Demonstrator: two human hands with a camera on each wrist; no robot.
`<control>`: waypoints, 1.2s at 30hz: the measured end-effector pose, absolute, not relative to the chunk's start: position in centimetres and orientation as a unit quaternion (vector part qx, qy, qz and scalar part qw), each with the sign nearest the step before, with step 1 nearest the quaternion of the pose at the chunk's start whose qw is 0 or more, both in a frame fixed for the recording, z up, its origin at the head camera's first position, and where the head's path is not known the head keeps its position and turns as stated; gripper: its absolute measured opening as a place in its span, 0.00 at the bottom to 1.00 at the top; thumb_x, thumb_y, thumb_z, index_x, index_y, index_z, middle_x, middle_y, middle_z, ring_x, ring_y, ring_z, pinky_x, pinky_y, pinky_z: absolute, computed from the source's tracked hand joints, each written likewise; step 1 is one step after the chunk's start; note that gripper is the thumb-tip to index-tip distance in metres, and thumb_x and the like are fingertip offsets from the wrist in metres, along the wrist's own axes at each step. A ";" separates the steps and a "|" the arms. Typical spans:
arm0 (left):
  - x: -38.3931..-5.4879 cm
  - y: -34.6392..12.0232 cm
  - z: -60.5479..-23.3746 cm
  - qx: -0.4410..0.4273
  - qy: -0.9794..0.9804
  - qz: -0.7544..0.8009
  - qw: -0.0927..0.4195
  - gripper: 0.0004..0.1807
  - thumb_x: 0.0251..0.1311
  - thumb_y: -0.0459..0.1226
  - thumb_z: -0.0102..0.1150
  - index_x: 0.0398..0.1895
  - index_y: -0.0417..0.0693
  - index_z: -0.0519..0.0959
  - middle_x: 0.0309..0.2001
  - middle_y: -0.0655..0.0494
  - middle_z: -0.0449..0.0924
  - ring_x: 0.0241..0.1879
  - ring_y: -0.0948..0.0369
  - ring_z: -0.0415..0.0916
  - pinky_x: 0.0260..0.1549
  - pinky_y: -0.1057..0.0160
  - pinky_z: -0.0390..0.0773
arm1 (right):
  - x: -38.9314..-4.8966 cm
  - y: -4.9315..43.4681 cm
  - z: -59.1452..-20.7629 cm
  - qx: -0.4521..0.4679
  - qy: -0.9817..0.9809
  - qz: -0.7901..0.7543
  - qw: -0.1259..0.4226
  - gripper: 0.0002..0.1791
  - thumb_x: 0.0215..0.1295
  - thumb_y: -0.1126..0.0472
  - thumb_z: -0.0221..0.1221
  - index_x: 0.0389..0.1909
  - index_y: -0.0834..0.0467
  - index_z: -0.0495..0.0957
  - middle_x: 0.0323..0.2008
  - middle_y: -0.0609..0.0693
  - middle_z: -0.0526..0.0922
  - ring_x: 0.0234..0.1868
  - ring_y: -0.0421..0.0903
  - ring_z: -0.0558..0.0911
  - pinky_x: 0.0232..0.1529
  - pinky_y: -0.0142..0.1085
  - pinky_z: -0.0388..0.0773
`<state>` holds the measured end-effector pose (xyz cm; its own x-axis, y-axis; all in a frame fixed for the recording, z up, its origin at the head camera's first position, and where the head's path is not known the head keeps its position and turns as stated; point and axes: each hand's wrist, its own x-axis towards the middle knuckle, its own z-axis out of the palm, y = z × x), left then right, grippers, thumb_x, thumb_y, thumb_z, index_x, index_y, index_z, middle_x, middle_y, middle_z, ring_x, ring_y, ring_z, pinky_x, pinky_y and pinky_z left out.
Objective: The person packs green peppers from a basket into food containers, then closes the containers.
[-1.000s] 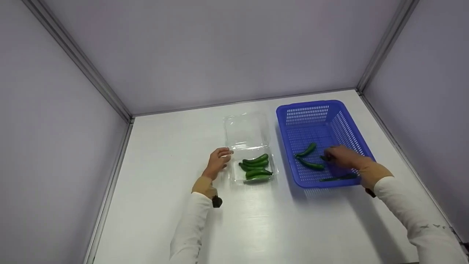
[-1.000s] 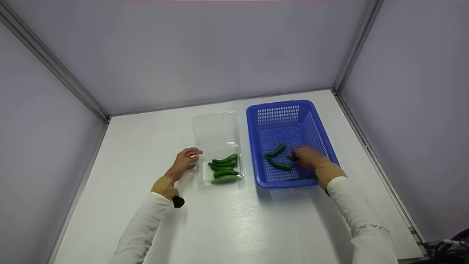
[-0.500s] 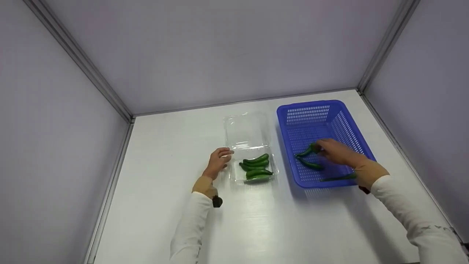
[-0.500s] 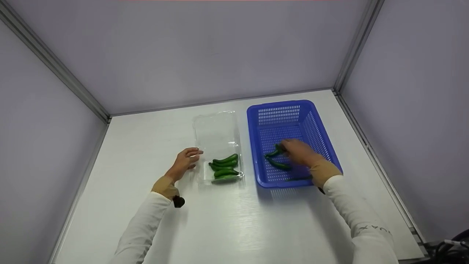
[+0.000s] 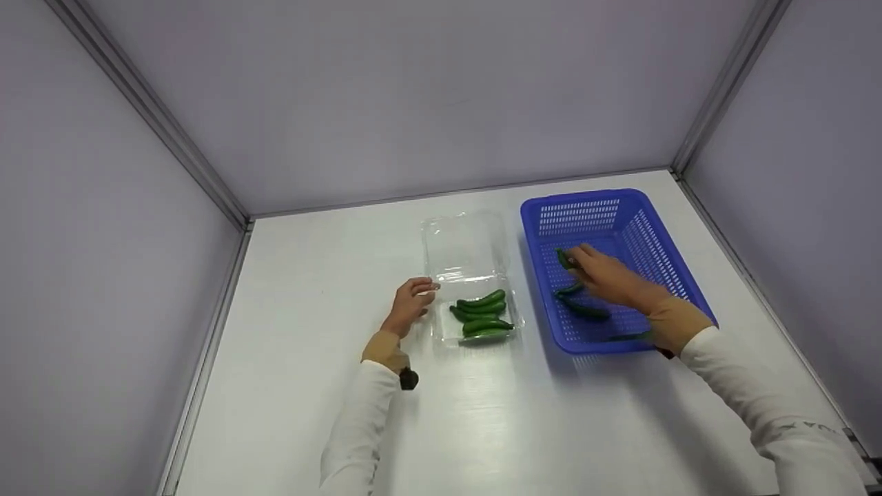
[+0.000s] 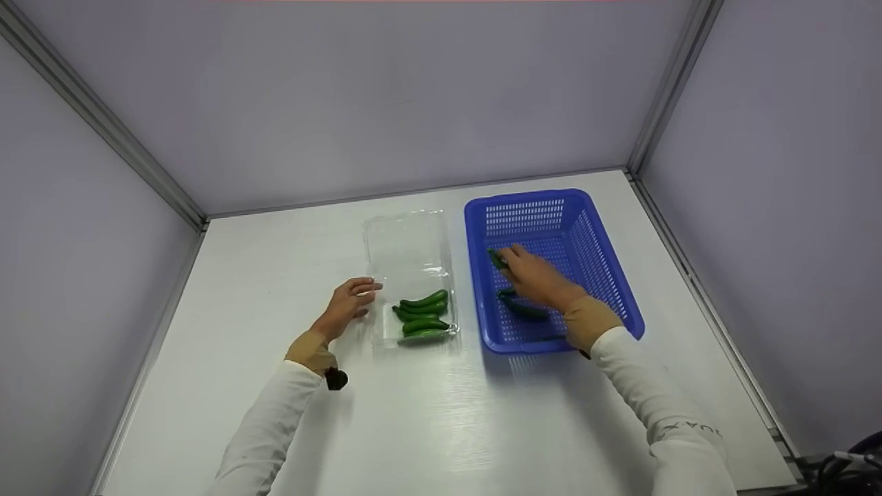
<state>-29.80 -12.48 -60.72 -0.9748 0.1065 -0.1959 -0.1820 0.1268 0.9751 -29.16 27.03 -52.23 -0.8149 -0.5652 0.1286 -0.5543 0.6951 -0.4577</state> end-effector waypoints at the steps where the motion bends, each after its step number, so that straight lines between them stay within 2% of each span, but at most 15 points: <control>1: -29.9 -12.5 -60.7 -0.027 0.740 0.663 0.110 0.21 0.71 0.29 0.51 0.64 0.32 0.67 0.60 0.41 0.75 0.54 0.53 0.73 0.52 0.45 0.71 | -29.2 26.7 -52.2 -0.306 0.919 -0.249 0.011 0.13 0.76 0.66 0.50 0.58 0.65 0.68 0.43 0.57 0.72 0.36 0.52 0.74 0.36 0.46 0.74; 8: -30.1 -12.8 -60.9 -0.036 0.731 0.671 0.117 0.21 0.70 0.29 0.53 0.64 0.32 0.67 0.60 0.41 0.76 0.50 0.56 0.74 0.49 0.47 0.71 | -29.4 24.4 -51.6 -0.332 0.912 -0.241 0.000 0.17 0.75 0.66 0.53 0.61 0.64 0.69 0.43 0.58 0.74 0.37 0.53 0.75 0.38 0.47 0.75; 15: -29.8 -12.7 -59.9 -0.032 0.718 0.682 0.133 0.22 0.69 0.27 0.52 0.65 0.29 0.65 0.62 0.34 0.72 0.51 0.55 0.73 0.54 0.40 0.67 | -29.6 22.8 -51.3 -0.367 0.901 -0.229 -0.035 0.18 0.73 0.66 0.56 0.60 0.63 0.73 0.44 0.60 0.77 0.41 0.57 0.77 0.42 0.52 0.75; 22: -30.0 -12.4 -60.9 -0.046 0.726 0.678 0.109 0.21 0.69 0.27 0.53 0.63 0.33 0.68 0.59 0.40 0.76 0.49 0.59 0.74 0.50 0.46 0.71 | -29.6 21.5 -51.3 -0.382 0.894 -0.230 -0.035 0.18 0.72 0.67 0.56 0.61 0.61 0.74 0.43 0.57 0.77 0.42 0.55 0.75 0.43 0.50 0.74; 30: -29.9 -12.3 -60.8 -0.046 0.726 0.677 0.109 0.21 0.69 0.28 0.53 0.63 0.33 0.68 0.59 0.42 0.76 0.53 0.54 0.73 0.51 0.46 0.71 | -29.6 19.7 -51.3 -0.404 0.886 -0.223 -0.043 0.18 0.74 0.63 0.54 0.62 0.59 0.74 0.42 0.56 0.77 0.40 0.54 0.75 0.39 0.48 0.75; 36: -29.9 -12.5 -60.9 -0.036 0.727 0.677 0.109 0.21 0.70 0.28 0.52 0.64 0.32 0.67 0.60 0.41 0.76 0.56 0.50 0.72 0.52 0.45 0.70 | -29.5 18.6 -51.5 -0.413 0.885 -0.213 -0.037 0.19 0.73 0.64 0.54 0.63 0.56 0.74 0.43 0.57 0.79 0.41 0.55 0.77 0.41 0.49 0.76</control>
<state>-29.92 -12.52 -60.92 -0.9735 0.0954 -0.2078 -0.2004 0.0815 0.9763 -29.53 18.65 -51.51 -0.6559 -0.7153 0.2412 -0.7467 0.5679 -0.3463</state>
